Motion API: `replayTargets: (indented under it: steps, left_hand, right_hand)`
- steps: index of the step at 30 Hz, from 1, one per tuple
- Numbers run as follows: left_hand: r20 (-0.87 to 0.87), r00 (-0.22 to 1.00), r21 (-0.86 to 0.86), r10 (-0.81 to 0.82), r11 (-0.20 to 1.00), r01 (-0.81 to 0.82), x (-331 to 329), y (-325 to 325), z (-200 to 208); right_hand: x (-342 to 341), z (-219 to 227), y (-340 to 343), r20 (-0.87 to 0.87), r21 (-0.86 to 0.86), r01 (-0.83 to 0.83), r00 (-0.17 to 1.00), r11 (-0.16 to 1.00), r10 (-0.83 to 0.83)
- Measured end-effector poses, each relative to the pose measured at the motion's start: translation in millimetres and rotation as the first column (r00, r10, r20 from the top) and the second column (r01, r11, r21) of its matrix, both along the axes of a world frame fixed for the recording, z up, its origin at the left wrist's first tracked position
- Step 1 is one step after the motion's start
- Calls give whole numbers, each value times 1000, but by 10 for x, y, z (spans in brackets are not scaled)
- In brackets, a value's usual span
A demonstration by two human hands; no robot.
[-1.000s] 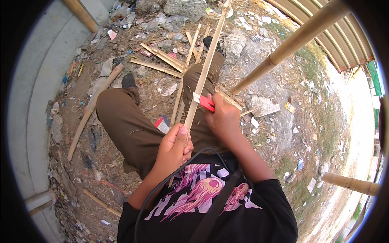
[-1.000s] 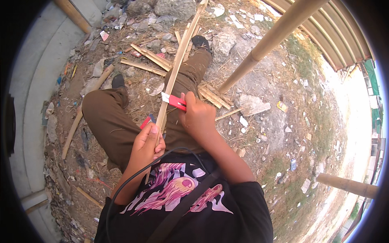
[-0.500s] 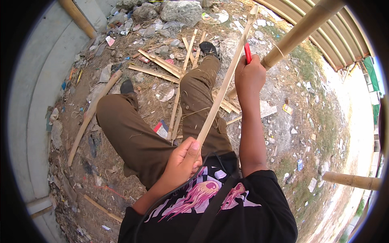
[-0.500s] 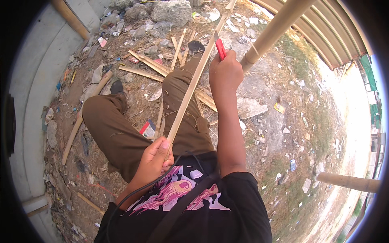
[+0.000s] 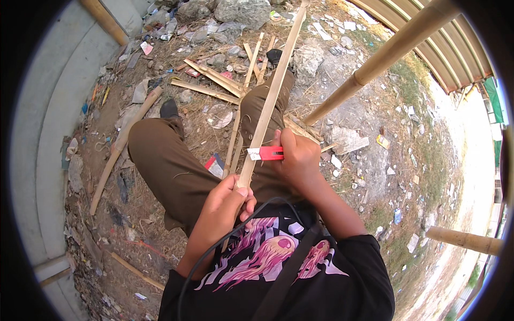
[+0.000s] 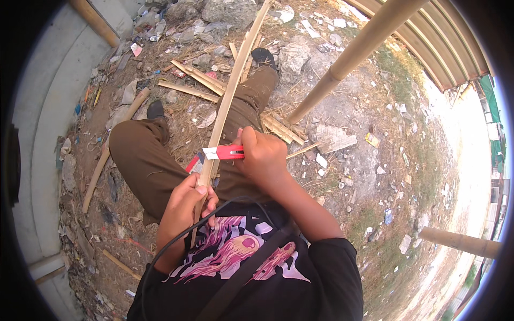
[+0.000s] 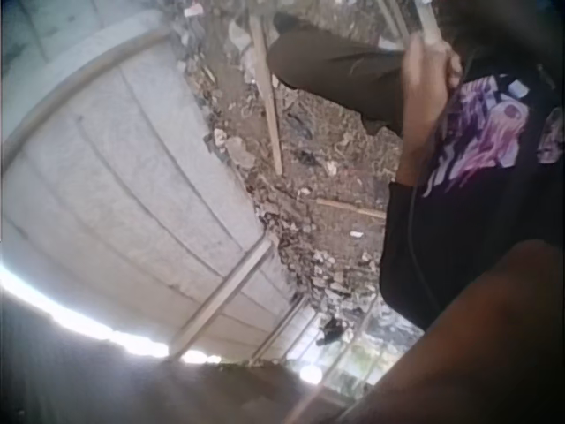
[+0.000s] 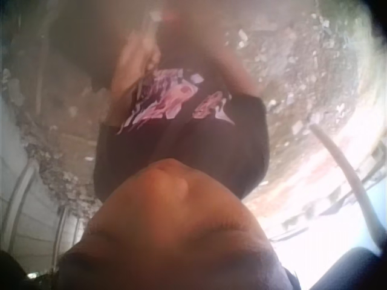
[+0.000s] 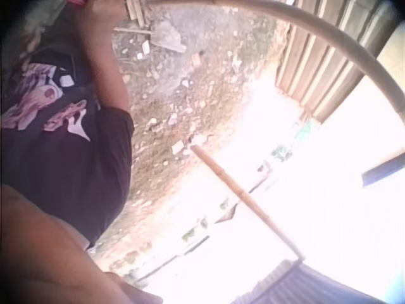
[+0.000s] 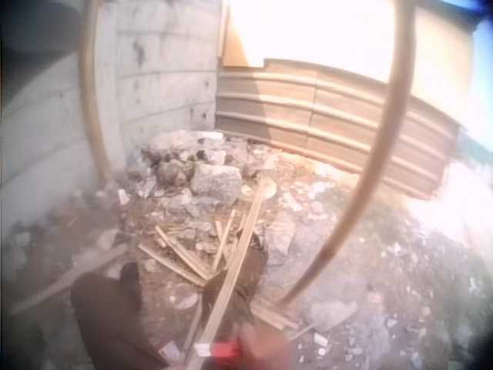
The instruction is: The person sits on the ground and uses a red utility knife to shave and smooth a long bamboo stick. They hold the stick with their left hand and repeatedly scrape along its length with the knife in their right hand, removing thin strips of bamboo.
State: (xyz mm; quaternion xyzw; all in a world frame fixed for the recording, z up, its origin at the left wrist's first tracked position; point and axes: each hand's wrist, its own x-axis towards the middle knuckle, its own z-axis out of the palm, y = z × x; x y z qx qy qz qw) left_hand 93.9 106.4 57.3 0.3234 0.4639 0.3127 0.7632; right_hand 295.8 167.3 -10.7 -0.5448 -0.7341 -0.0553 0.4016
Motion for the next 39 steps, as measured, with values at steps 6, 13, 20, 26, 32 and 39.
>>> replayTargets:
  steps: [6, 13, 20, 26, 32, 39]
  left_hand:
    - [77, 997, -118, -18, 993, 27, -242, -144, 37]
    - [194, 977, -45, 90, 996, -82, -186, -35, 102]
    - [169, 984, 0, 58, 998, -58, 6, -36, 242]
    - [184, 982, -10, 32, 999, -31, 43, -75, 205]
    - [118, 982, -114, -150, 980, 163, 69, -161, 73]
    - [88, 985, -148, -147, 976, 159, 6, -63, 53]
  right_hand:
    - [-70, 73, 62, -35, -34, -25, 999, 999, 24]
    - [-351, 120, -177, -140, -30, -161, 978, 987, 155]
    - [-208, 196, -38, -74, 77, -41, 996, 996, 47]
    - [-58, 309, 330, -95, 91, 171, 982, 981, -162]
    - [719, 625, 1107, -126, -181, 623, 753, 761, -646]
    - [932, 563, 1067, 65, -129, 487, 874, 864, -482]
